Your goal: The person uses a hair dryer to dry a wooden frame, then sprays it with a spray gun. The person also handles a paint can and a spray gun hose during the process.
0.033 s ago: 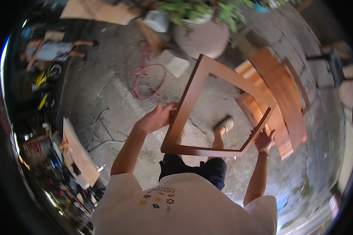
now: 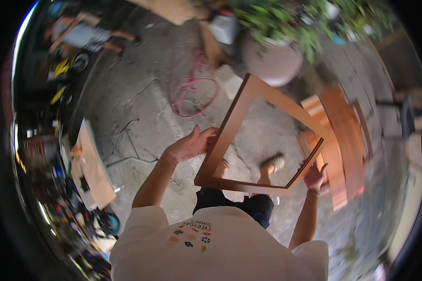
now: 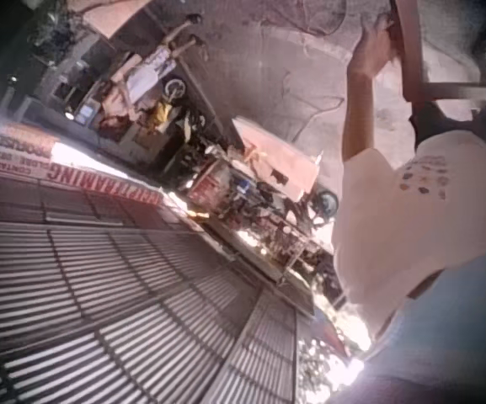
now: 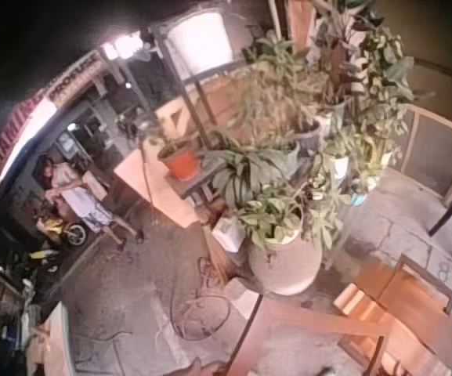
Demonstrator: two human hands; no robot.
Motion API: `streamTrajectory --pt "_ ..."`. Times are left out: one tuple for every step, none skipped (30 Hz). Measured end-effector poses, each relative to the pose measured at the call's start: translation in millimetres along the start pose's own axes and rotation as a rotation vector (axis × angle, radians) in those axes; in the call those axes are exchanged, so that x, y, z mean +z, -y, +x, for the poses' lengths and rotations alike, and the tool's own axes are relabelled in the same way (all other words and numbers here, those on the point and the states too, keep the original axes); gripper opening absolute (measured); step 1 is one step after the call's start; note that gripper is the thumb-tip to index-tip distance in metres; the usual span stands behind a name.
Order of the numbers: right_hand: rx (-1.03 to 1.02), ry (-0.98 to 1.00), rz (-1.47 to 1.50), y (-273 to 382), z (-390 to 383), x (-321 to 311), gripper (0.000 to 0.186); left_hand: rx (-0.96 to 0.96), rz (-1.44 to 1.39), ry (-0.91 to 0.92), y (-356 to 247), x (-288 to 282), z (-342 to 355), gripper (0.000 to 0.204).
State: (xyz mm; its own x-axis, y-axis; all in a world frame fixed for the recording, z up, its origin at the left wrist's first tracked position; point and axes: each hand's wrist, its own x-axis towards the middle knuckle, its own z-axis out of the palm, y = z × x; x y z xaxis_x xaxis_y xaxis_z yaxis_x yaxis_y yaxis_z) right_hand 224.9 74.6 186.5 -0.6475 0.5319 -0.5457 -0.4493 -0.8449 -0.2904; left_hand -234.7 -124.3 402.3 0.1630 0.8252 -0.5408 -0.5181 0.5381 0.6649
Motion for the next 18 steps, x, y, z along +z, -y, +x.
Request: streamTrajectory --pt "0.046 0.065 0.000 -20.9 18.0 35.6 0.079 0.067 -0.039 -0.033 -11.2 -16.2 -44.3 0.090" --pt "0.105 0.062 -0.024 -40.4 28.8 64.4 0.078 0.117 -0.101 -0.043 -14.1 -34.1 -85.6 0.090" --pt "0.143 0.061 -0.044 -60.1 48.4 92.0 0.078 0.169 -0.147 -0.036 -18.6 -55.1 -120.5 0.090" --pt "0.187 0.164 -0.098 -78.6 59.8 133.4 0.077 0.210 -0.155 -0.114 -21.0 -74.7 -153.1 0.091" --pt "0.184 0.120 -0.111 -102.5 77.6 168.7 0.075 0.271 -0.166 -0.111 -20.7 -97.4 -189.8 0.093" --pt "0.251 0.191 -0.171 -135.0 100.4 214.1 0.074 0.333 -0.179 -0.144 -17.3 -121.8 -238.0 0.093" --pt "0.309 0.259 -0.236 -164.0 116.7 252.5 0.074 0.397 -0.192 -0.168 -4.9 -141.4 -279.4 0.094" --pt "0.363 0.249 -0.255 -199.5 135.6 281.7 0.074 0.479 -0.245 -0.240 8.6 -155.7 -316.6 0.094" --pt "0.406 0.275 -0.281 -229.6 150.2 315.1 0.075 0.526 -0.268 -0.304 9.6 -169.3 -348.9 0.094" --pt "0.447 0.300 -0.304 -259.5 164.9 349.3 0.075 0.571 -0.289 -0.366 7.3 -183.6 -379.3 0.095" --pt "0.501 0.314 -0.340 -290.1 179.3 378.6 0.075 0.617 -0.332 -0.434 14.2 -197.4 -409.1 0.095" --pt "0.542 0.355 -0.374 -315.3 197.5 399.9 0.076 0.642 -0.358 -0.439 8.3 -208.9 -433.8 0.096" --pt "0.562 0.380 -0.411 -338.4 214.3 422.4 0.076 0.675 -0.394 -0.472 0.4 -221.8 -455.2 0.095" --pt "0.581 0.407 -0.444 -359.4 229.9 445.0 0.076 0.708 -0.426 -0.506 -10.3 -234.7 -471.1 0.094" --pt "0.612 0.436 -0.478 -382.0 245.5 467.0 0.077 0.742 -0.463 -0.551 -17.3 -249.3 -484.4 0.093" --pt "0.616 0.447 -0.504 -408.9 255.1 494.2 0.078 0.718 -0.497 -0.602 -26.3 -265.4 -497.6 0.091" --pt "0.658 0.445 -0.499 -435.8 273.7 513.6 0.080 0.691 -0.539 -0.660 -38.6 -284.4 -511.8 0.090" --pt "0.706 0.429 -0.439 -464.7 290.7 534.6 0.081 0.681 -0.468 -0.657 -57.7 -300.3 -525.7 0.089"
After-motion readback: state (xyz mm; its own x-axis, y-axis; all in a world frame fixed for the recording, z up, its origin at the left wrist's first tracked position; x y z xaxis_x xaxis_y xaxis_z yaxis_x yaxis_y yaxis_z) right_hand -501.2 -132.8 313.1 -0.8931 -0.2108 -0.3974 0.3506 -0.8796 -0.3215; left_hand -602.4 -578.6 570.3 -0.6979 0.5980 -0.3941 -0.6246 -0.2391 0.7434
